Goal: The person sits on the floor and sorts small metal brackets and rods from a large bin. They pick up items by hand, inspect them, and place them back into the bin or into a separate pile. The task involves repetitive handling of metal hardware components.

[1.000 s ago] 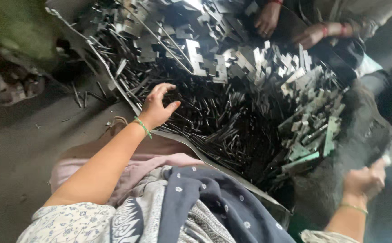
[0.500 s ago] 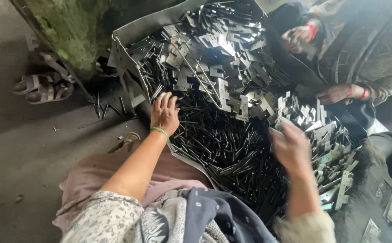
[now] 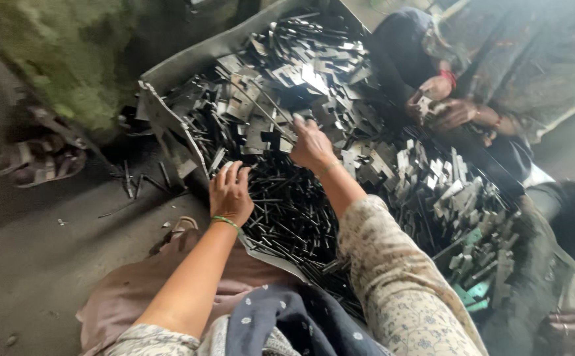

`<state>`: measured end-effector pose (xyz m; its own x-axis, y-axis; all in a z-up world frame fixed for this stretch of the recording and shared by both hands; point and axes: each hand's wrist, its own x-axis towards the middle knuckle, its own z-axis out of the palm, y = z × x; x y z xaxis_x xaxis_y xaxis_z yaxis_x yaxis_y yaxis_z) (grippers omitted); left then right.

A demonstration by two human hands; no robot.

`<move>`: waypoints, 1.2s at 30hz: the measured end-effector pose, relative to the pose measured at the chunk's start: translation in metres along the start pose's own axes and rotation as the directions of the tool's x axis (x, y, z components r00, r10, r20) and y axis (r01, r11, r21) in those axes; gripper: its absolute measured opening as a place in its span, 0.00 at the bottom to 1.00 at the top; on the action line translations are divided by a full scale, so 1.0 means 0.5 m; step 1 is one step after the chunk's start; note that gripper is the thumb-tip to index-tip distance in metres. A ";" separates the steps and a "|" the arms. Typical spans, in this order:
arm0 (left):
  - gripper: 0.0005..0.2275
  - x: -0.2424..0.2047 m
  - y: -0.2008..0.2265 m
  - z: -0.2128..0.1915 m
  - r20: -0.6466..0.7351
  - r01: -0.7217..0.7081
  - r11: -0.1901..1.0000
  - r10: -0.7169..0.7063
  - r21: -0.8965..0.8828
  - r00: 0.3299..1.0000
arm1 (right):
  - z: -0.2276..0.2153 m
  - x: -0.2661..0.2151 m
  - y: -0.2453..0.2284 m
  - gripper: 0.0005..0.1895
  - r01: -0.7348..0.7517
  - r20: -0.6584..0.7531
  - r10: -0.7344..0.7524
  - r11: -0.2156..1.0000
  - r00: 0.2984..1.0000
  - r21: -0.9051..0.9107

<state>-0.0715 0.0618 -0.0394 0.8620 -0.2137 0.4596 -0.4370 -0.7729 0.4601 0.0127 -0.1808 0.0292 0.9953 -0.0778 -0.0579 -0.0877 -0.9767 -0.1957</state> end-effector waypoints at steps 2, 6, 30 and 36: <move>0.18 -0.003 0.006 -0.003 0.023 0.012 1.000 -0.012 -0.001 1.000 | -0.003 0.006 -0.017 0.38 0.043 0.050 -0.048 0.995 0.998 0.091; 0.16 -0.002 0.008 -0.012 0.016 0.030 1.000 -0.030 -0.003 0.999 | -0.006 -0.035 -0.034 0.41 -0.078 -0.003 0.086 0.921 0.996 0.382; 0.15 0.008 0.007 -0.013 0.060 0.050 0.999 -0.049 -0.021 0.997 | 0.075 0.148 0.346 0.25 -0.670 0.012 0.714 0.651 0.700 0.357; 0.21 0.001 0.003 -0.013 0.069 0.032 0.998 -0.028 -0.058 0.997 | 0.065 0.089 0.289 0.21 -0.700 0.103 0.701 0.667 0.705 0.254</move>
<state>-0.0733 0.0641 -0.0336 0.8895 -0.2327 0.3932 -0.4233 -0.7434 0.5179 0.0429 -0.3188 -0.0334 0.6364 -0.7194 -0.2784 -0.7660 -0.5466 -0.3385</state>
